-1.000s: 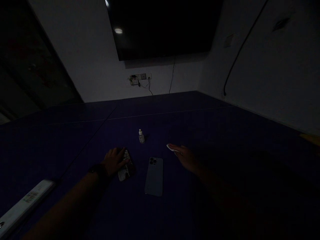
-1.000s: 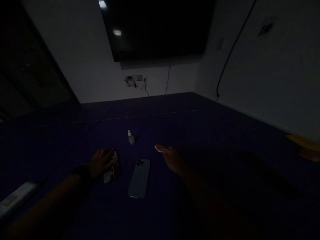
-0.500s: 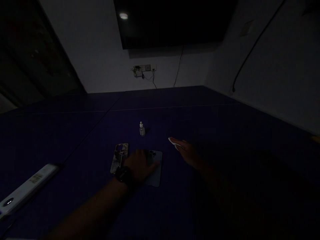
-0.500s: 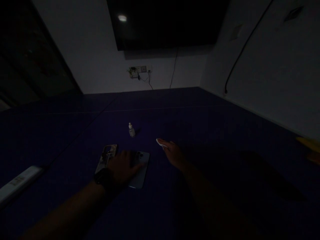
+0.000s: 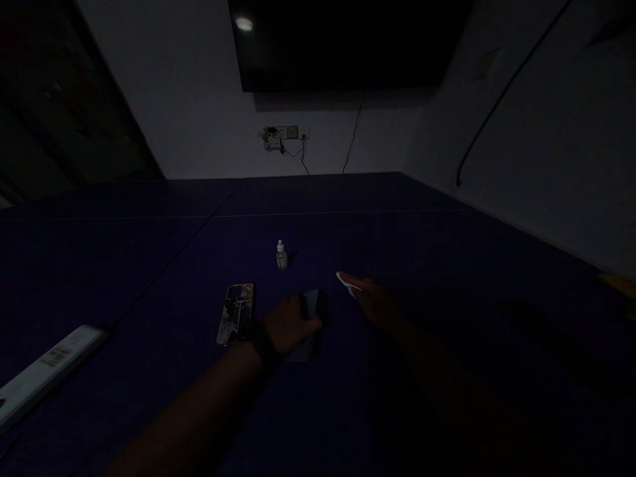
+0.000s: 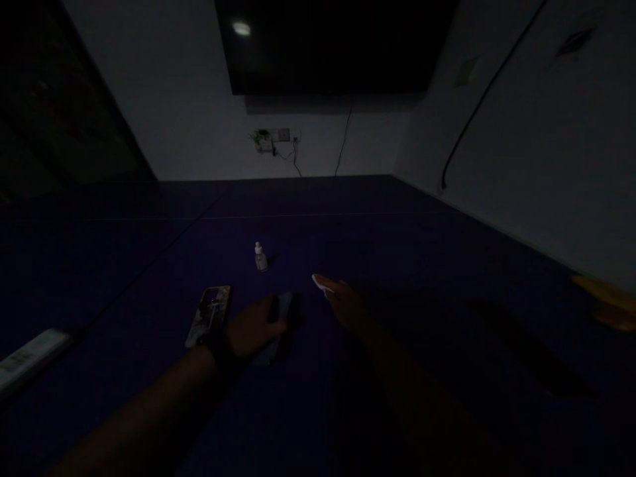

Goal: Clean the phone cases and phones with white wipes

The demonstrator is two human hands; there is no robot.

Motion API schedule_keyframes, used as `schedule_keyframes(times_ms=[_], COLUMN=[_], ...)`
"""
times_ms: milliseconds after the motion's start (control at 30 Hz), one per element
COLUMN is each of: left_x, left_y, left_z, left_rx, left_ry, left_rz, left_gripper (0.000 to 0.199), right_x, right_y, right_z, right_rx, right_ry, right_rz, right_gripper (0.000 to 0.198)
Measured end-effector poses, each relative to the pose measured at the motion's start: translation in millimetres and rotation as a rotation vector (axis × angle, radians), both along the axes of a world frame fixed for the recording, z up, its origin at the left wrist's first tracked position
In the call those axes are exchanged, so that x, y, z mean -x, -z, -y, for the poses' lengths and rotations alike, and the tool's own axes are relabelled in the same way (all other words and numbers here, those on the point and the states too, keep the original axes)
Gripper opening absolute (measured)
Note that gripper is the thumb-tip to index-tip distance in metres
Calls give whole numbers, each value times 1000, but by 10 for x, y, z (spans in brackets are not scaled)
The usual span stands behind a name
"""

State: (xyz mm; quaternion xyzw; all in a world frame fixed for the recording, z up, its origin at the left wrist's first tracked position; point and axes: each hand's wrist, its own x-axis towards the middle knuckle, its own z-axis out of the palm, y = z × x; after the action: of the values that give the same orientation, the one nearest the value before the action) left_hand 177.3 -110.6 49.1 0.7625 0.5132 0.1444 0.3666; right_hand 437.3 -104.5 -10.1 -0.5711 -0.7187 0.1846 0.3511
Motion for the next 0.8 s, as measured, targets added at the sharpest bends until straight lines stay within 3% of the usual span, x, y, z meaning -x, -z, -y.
schedule_keyframes(times_ms=[100,200,300,400,533,667,800], left_x=[115,139,120,94,40,-16,5], left_y=[33,138,211,205,199,283,316], left_z=[-77,-63,-13,19,6,-38,-34], left_rx=[434,667,811,816,740,644,473], left_ry=[28,-41,-105,-158,-198,-215,-94], left_rz=[542,1038,1274,1286,1117,950,755], left_gripper=[56,47,51,43,27,35,45], right_x=[5,14,21,26,28,29,32], right_y=[-14,-22,-26,-31,-41,-43,-39], right_z=[10,18,28,40,49,43,47], right_rx=[3,14,29,32,21,19,20], right_ry=[13,2,8,29,31,27,27], right_rz=[12,16,3,-8,-5,9,13], right_gripper=[48,47,47,47,47,48,47])
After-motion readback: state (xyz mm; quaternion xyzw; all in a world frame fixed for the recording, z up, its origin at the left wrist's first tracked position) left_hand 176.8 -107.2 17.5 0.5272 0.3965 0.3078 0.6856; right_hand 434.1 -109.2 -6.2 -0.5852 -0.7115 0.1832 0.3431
